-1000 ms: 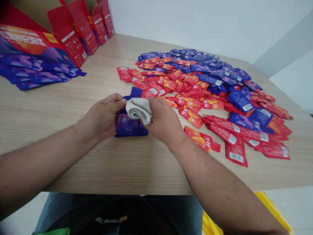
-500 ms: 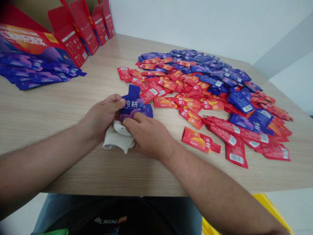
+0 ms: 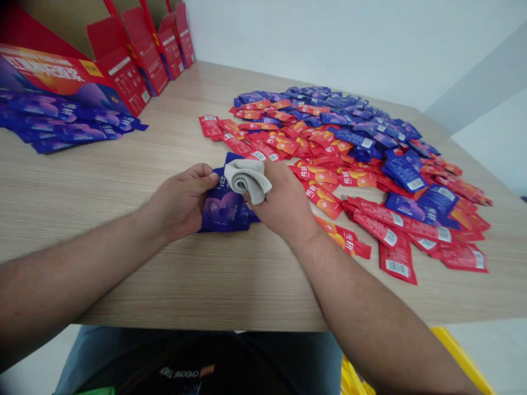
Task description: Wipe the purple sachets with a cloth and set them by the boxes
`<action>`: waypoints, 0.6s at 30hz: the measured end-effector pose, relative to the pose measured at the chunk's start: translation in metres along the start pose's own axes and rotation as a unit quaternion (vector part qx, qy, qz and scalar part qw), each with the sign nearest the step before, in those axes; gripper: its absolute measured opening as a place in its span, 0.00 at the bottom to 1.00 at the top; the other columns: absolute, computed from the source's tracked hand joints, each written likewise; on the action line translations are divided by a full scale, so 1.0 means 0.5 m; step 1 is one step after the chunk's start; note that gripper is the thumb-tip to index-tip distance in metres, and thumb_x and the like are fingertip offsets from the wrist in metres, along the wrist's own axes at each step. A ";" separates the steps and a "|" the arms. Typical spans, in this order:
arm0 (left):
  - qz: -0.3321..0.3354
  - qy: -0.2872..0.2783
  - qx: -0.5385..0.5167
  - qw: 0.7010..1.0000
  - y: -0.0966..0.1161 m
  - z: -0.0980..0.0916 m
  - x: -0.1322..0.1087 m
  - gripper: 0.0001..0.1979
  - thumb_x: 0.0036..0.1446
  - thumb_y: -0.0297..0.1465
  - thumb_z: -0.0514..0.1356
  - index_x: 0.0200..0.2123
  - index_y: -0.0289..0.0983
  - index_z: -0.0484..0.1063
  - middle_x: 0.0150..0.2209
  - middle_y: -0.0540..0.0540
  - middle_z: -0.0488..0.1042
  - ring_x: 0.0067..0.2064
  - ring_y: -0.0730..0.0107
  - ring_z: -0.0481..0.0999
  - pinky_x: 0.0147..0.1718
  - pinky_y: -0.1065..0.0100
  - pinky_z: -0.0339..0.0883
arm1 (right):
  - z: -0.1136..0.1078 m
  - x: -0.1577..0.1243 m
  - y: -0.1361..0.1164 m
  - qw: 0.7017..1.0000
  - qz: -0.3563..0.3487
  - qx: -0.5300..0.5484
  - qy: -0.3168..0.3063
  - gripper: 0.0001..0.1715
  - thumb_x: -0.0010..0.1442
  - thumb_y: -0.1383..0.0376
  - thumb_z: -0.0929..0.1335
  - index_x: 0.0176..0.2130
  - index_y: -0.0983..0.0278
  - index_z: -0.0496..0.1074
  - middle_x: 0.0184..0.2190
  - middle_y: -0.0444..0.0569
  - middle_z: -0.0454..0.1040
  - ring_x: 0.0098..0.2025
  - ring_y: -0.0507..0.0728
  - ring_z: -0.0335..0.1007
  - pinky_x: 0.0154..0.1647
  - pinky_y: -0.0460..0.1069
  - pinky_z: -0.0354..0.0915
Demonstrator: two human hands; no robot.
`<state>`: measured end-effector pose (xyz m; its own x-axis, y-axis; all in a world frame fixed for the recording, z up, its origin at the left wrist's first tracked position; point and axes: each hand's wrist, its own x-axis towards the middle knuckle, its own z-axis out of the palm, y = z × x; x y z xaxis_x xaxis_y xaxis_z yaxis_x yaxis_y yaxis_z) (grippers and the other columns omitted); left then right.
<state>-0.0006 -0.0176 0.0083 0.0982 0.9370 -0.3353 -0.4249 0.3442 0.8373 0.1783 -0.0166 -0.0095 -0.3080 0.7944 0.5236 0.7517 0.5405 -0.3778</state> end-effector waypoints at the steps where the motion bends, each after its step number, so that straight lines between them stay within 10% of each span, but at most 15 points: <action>1: -0.005 -0.008 0.006 1.000 -0.004 0.000 0.001 0.10 0.57 0.21 0.60 0.28 0.38 0.63 0.20 0.54 0.66 0.19 0.77 0.65 0.19 0.74 0.60 | 0.002 0.001 0.005 1.000 -0.008 0.002 -0.008 0.15 0.59 0.60 0.70 0.47 0.61 0.73 0.41 0.53 0.77 0.45 0.64 0.73 0.44 0.56 0.69; 12: 0.089 -0.021 0.004 0.996 0.052 -0.037 0.017 0.10 0.60 0.27 0.60 0.29 0.38 0.62 0.21 0.56 0.63 0.18 0.79 0.62 0.18 0.75 0.58 | 0.003 0.016 0.073 0.997 0.057 0.021 0.048 0.19 0.63 0.52 0.70 0.49 0.57 0.79 0.44 0.53 0.82 0.46 0.67 0.79 0.46 0.61 0.73; 18: 0.204 0.140 -0.001 0.969 0.157 -0.202 0.028 0.10 0.59 0.24 0.60 0.28 0.38 0.63 0.22 0.55 0.63 0.19 0.78 0.63 0.19 0.75 0.60 | 0.011 0.003 0.066 0.997 0.053 0.024 0.044 0.22 0.61 0.51 0.70 0.51 0.57 0.79 0.45 0.53 0.82 0.47 0.68 0.80 0.46 0.61 0.75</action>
<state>-0.1233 0.0164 0.0260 -0.3259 0.9419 -0.0811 -0.3781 -0.0513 0.9244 0.1996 0.0040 -0.0257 -0.1744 0.8214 0.5430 0.7478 0.4693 -0.4697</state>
